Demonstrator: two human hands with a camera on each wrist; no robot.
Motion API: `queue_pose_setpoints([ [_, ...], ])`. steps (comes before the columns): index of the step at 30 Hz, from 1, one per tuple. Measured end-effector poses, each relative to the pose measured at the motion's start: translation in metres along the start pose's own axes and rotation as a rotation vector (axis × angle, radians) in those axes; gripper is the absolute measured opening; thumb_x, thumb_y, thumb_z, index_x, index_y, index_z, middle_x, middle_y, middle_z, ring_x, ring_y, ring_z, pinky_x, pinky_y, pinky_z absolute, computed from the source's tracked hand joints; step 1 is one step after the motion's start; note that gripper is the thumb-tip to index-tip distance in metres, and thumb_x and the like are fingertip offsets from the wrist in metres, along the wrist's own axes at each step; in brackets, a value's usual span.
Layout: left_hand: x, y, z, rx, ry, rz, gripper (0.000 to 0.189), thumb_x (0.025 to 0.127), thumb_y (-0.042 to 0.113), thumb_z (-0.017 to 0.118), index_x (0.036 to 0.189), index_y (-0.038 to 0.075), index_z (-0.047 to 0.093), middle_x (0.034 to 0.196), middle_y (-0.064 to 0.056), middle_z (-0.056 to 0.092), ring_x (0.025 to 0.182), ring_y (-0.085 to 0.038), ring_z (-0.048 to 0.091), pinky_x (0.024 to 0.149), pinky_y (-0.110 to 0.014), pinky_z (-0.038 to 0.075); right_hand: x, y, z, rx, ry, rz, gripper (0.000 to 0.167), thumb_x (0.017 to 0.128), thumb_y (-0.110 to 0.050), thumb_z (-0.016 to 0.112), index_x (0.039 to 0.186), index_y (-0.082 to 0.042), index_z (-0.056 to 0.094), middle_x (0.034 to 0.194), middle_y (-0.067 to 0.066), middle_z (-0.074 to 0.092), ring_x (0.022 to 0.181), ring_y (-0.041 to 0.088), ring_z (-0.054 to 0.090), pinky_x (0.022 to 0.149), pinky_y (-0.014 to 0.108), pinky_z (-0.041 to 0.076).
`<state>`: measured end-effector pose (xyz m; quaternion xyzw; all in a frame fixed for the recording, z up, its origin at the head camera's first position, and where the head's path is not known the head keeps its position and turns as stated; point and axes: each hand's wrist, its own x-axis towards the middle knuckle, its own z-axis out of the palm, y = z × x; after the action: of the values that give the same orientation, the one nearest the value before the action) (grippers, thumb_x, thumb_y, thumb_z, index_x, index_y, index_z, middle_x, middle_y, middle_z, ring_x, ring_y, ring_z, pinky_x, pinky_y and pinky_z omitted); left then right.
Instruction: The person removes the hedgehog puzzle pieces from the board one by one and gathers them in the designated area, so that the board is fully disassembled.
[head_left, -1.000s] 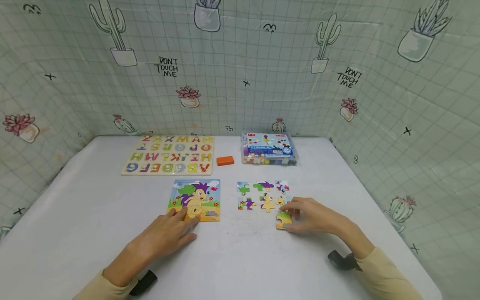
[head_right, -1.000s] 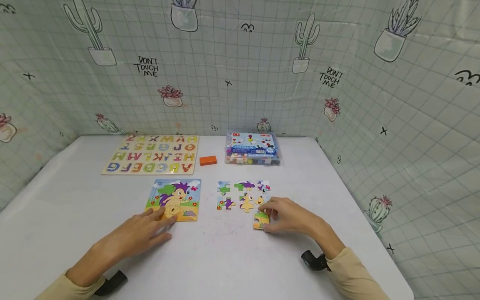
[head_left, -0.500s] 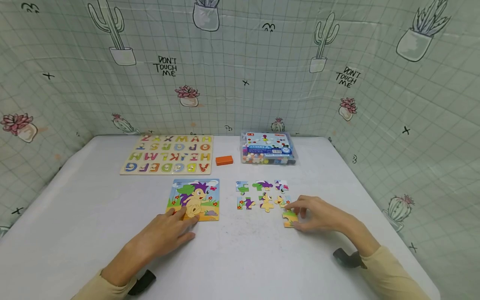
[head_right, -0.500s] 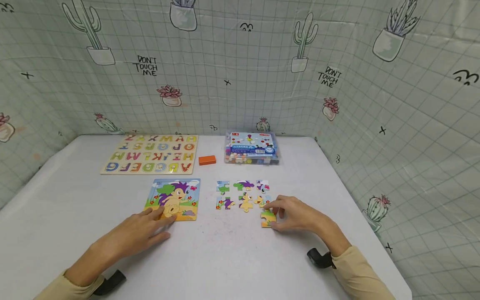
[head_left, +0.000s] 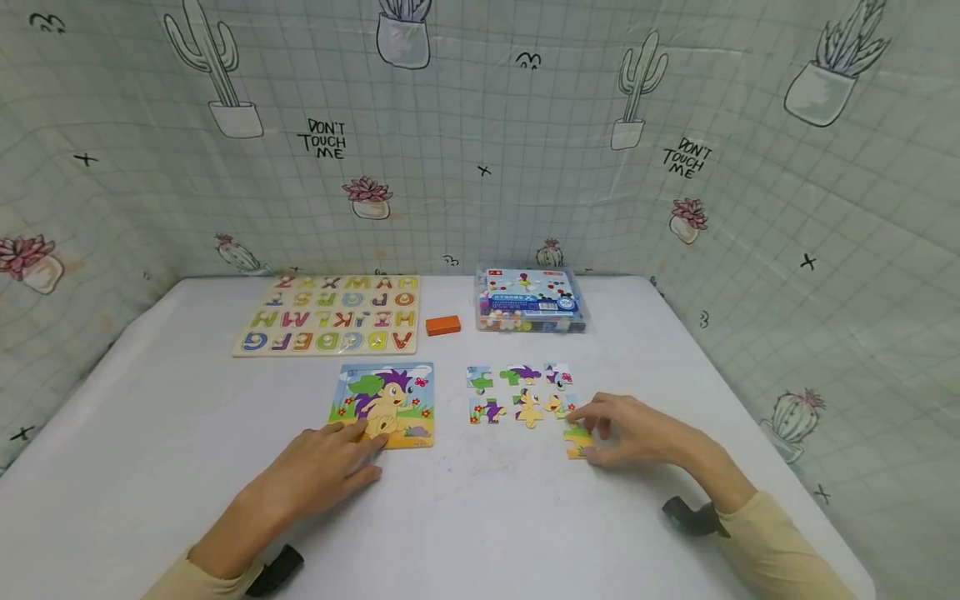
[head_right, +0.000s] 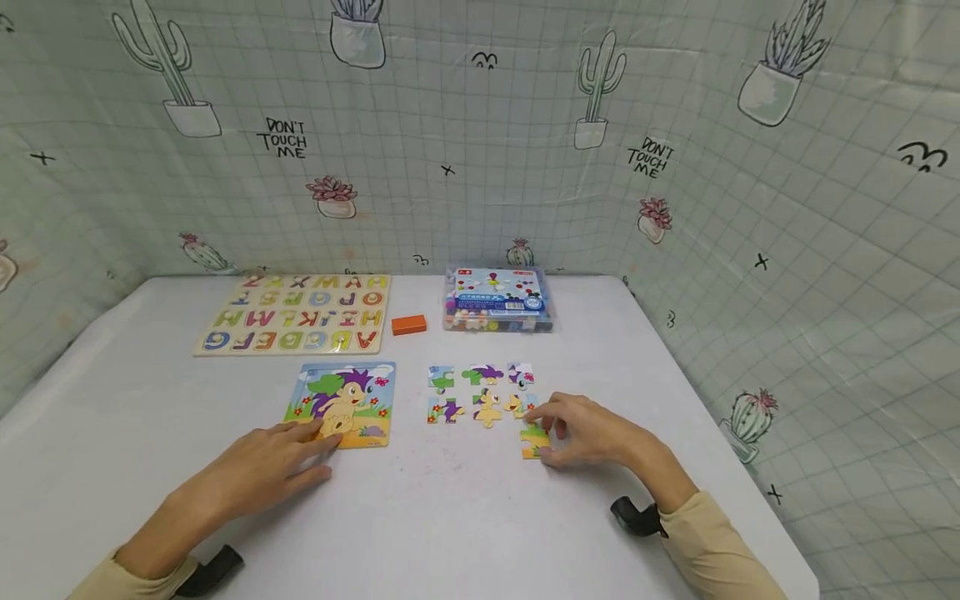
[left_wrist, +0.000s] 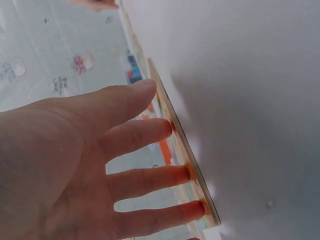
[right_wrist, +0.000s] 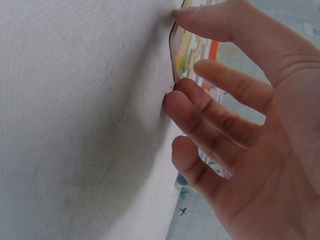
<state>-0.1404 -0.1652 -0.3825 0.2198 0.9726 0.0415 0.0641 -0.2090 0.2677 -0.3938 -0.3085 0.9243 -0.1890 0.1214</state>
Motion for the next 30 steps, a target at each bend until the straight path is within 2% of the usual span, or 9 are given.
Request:
queue_pose_setpoints([
  [5,-0.001,-0.008,0.0,-0.016,-0.02,-0.003,0.055,0.094,0.041,0.063,0.133,0.003,0.06,0.143,-0.018,0.054,0.13,-0.041,0.052,0.101,-0.059,0.045,0.002,-0.008,0.001,-0.033,0.006,0.006,0.049,0.081,-0.032,0.079,0.126,-0.018,0.065,0.094,-0.007,0.059,0.081,0.007,0.053,0.071,0.021,0.044],
  [9,-0.003,-0.014,-0.001,-0.043,-0.026,0.009,0.055,0.094,0.039,0.063,0.133,0.0,0.059,0.145,-0.018,0.051,0.133,-0.041,0.049,0.105,-0.058,0.043,0.012,-0.022,0.004,-0.08,0.025,-0.01,0.047,0.082,-0.036,0.078,0.123,-0.017,0.067,0.091,-0.005,0.058,0.076,0.006,0.05,0.067,0.02,0.043],
  [12,-0.005,-0.017,0.0,-0.06,-0.016,0.01,0.052,0.094,0.038,0.064,0.133,0.003,0.061,0.145,-0.02,0.05,0.131,-0.043,0.048,0.104,-0.059,0.043,0.023,-0.034,0.008,-0.102,0.036,-0.041,0.042,0.084,-0.036,0.076,0.121,-0.016,0.068,0.09,-0.005,0.059,0.074,0.005,0.048,0.066,0.02,0.042],
  [19,-0.008,-0.025,0.003,0.001,-0.011,-0.041,0.045,0.091,0.041,0.067,0.132,0.021,0.064,0.132,-0.017,0.052,0.115,-0.04,0.052,0.09,-0.056,0.051,0.055,-0.066,0.02,-0.158,0.064,-0.064,0.036,0.087,-0.034,0.073,0.119,-0.017,0.069,0.091,-0.005,0.06,0.074,0.004,0.048,0.066,0.02,0.044],
  [24,-0.007,-0.028,0.003,-0.031,-0.05,-0.045,0.048,0.091,0.041,0.066,0.135,0.021,0.062,0.13,-0.014,0.053,0.114,-0.037,0.054,0.093,-0.057,0.05,0.078,-0.092,0.029,-0.209,0.11,-0.053,0.03,0.088,-0.034,0.072,0.114,-0.019,0.071,0.09,-0.004,0.062,0.074,0.005,0.05,0.062,0.02,0.043],
  [30,-0.008,-0.032,-0.001,-0.107,-0.102,-0.081,0.048,0.093,0.041,0.064,0.134,0.016,0.062,0.141,-0.019,0.052,0.128,-0.043,0.05,0.103,-0.062,0.043,0.108,-0.119,0.045,-0.216,0.094,-0.08,0.03,0.089,-0.035,0.07,0.115,-0.02,0.071,0.094,-0.005,0.063,0.08,0.006,0.055,0.065,0.02,0.044],
])
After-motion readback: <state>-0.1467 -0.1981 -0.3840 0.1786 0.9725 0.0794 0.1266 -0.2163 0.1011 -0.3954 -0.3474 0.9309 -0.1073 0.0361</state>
